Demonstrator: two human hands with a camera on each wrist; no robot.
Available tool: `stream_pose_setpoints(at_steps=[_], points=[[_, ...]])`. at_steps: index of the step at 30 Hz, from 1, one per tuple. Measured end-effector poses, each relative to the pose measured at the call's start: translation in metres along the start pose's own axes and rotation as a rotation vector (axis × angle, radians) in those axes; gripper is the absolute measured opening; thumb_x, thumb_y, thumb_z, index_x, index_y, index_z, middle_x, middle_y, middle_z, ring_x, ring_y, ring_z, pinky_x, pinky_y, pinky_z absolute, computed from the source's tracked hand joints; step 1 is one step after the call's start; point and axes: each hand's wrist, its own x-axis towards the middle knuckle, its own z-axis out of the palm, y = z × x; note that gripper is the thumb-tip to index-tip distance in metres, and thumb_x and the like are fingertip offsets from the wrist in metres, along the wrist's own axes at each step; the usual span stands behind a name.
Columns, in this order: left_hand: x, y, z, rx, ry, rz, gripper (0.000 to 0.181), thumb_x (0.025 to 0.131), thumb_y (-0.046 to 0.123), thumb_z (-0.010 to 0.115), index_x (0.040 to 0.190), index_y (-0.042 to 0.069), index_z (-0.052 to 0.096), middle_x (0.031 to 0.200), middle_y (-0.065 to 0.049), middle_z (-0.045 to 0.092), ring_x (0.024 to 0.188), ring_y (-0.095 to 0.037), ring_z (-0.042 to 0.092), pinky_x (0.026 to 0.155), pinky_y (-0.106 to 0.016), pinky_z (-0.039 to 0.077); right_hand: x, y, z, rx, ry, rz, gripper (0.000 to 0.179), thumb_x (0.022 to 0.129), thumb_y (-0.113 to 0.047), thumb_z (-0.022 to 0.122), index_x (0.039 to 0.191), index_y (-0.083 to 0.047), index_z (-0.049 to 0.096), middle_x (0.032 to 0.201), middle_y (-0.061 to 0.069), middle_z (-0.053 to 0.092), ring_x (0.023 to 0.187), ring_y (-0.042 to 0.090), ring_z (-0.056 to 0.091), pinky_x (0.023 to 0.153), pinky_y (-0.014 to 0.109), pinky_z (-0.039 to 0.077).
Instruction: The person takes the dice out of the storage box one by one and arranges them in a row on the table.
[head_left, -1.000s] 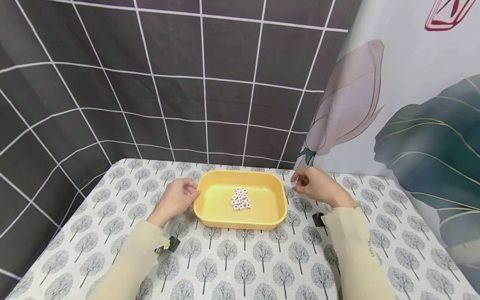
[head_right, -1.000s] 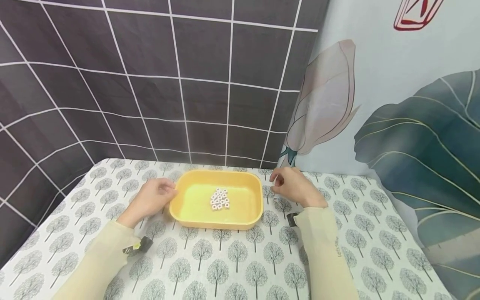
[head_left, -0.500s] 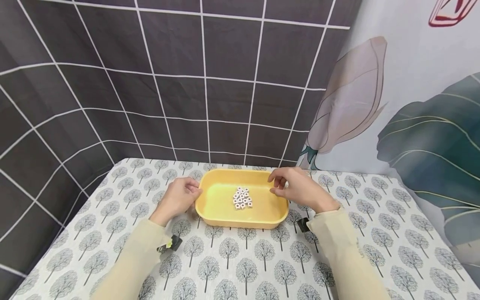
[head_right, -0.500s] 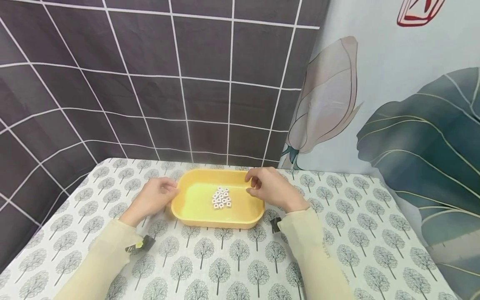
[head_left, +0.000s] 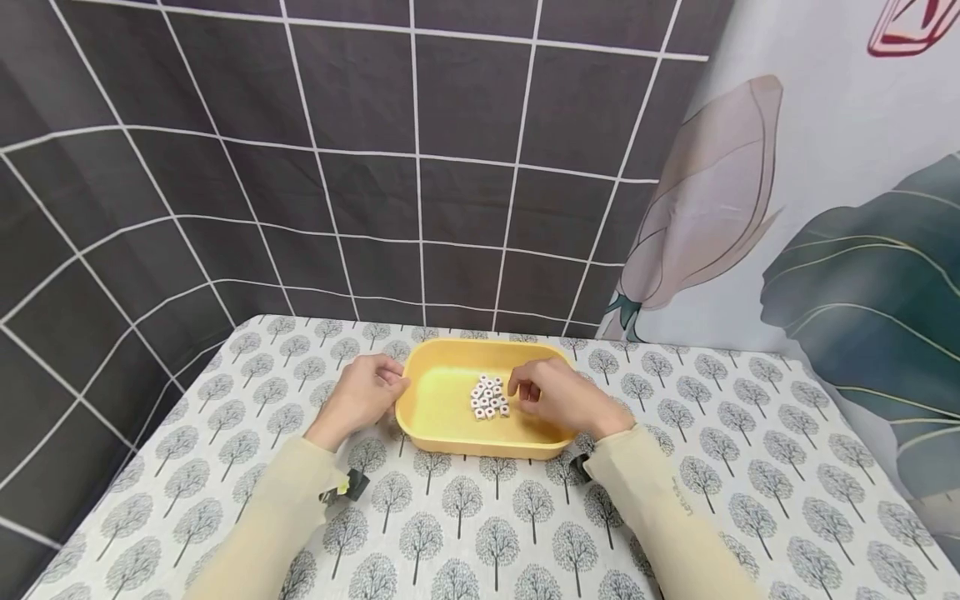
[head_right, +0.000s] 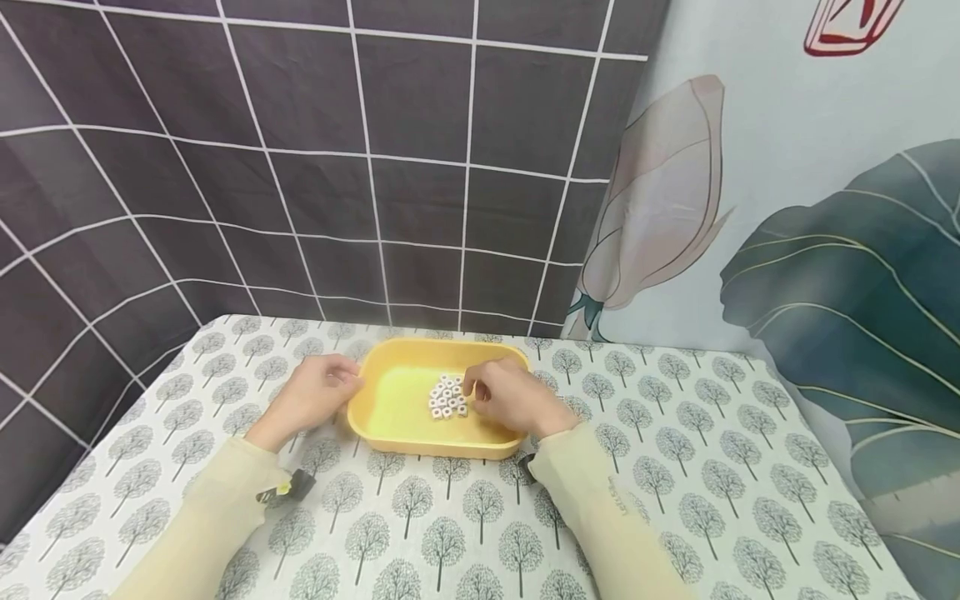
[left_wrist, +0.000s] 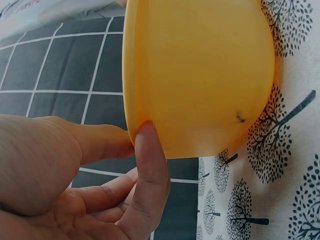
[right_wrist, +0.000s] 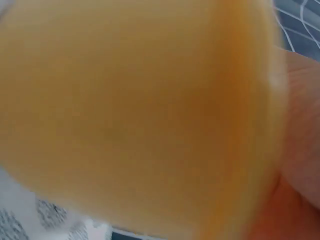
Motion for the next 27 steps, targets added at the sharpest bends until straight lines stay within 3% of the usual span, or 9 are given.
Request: stream_pose_setpoints(at_steps=[5, 9, 16, 27], points=[[-0.001, 0.000, 0.000, 0.010, 0.002, 0.001, 0.026, 0.096, 0.012, 0.066, 0.117, -0.004, 0.065, 0.101, -0.015, 0.069, 0.071, -0.018, 0.065, 0.062, -0.026, 0.057, 0.003, -0.004, 0.012, -0.015, -0.020, -0.005, 0.013, 0.088, 0.000, 0.068, 0.089, -0.012, 0.074, 0.078, -0.007, 0.066, 0.070, 0.007, 0.053, 0.063, 0.019, 0.048], [0.001, -0.001, 0.000, 0.005, 0.001, 0.003, 0.026, 0.096, 0.012, 0.066, 0.117, -0.003, 0.065, 0.101, -0.015, 0.069, 0.070, -0.019, 0.065, 0.059, -0.026, 0.056, 0.005, -0.004, 0.017, -0.034, -0.002, 0.036, 0.007, 0.091, -0.011, 0.074, 0.085, -0.015, 0.074, 0.076, -0.008, 0.065, 0.069, 0.008, 0.052, 0.064, 0.021, 0.047], [0.002, -0.002, 0.001, -0.007, 0.001, 0.013, 0.026, 0.096, 0.011, 0.066, 0.116, -0.004, 0.064, 0.099, -0.015, 0.069, 0.069, -0.017, 0.065, 0.058, -0.026, 0.057, 0.009, -0.003, 0.028, -0.029, 0.050, 0.143, 0.013, 0.088, -0.022, 0.078, 0.080, -0.016, 0.071, 0.076, -0.007, 0.067, 0.066, 0.008, 0.053, 0.065, 0.022, 0.048], [0.002, -0.002, 0.001, -0.002, 0.004, 0.000, 0.026, 0.096, 0.011, 0.066, 0.117, -0.003, 0.064, 0.099, -0.014, 0.069, 0.069, -0.015, 0.064, 0.060, -0.026, 0.057, 0.009, -0.004, 0.029, -0.018, 0.040, 0.227, 0.018, 0.082, -0.019, 0.084, 0.077, -0.017, 0.067, 0.071, -0.005, 0.059, 0.066, 0.012, 0.051, 0.061, 0.024, 0.043]])
